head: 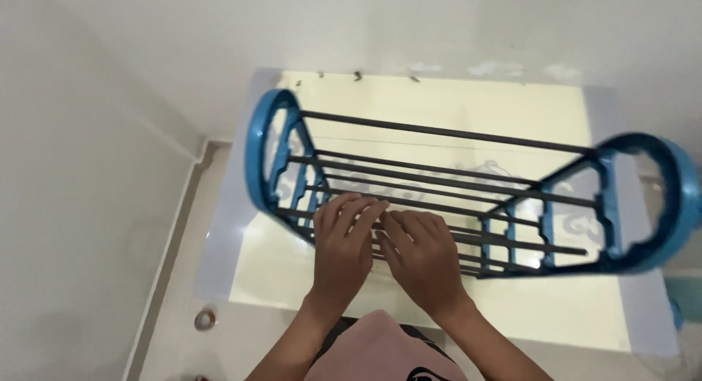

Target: The person repeatedly inserts and removes black metal rods into a blue plastic frame on a white table. The rods are handled one at a time and placed back on the table after each insertion.

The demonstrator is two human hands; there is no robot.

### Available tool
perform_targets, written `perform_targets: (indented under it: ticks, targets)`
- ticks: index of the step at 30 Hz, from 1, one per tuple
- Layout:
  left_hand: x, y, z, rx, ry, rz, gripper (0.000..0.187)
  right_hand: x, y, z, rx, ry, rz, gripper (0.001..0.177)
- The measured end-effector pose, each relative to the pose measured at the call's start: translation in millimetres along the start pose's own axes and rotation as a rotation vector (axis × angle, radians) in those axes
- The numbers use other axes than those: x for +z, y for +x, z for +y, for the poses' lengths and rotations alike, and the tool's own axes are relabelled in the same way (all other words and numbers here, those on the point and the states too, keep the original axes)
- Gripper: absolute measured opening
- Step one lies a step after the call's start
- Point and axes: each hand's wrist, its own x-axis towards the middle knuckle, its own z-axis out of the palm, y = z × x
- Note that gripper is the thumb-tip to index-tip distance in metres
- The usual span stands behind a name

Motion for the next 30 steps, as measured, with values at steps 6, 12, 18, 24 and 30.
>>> perform_targets:
  ticks: [6,12,18,24,30]
  targets:
    - [23,25,23,0.138,-0.173,-0.136,0.039,-17,-23,9,0.158,-0.087,0.072,0.03]
    - [47,37,46,0.244,-0.252,-0.268,0.039,-40,-47,20,0.307,-0.206,0.196,0.03]
    - [71,46,70,0.325,-0.364,-0.403,0.03,-72,-80,29,0.54,-0.29,0.346,0.025]
    - [96,49,84,0.376,-0.382,-0.5,0.027,-101,-113,41,0.809,-0.457,0.585,0.011]
    - [114,49,86,0.326,-0.307,-0.667,0.033,-105,-110,61,0.759,-0.343,0.563,0.041]
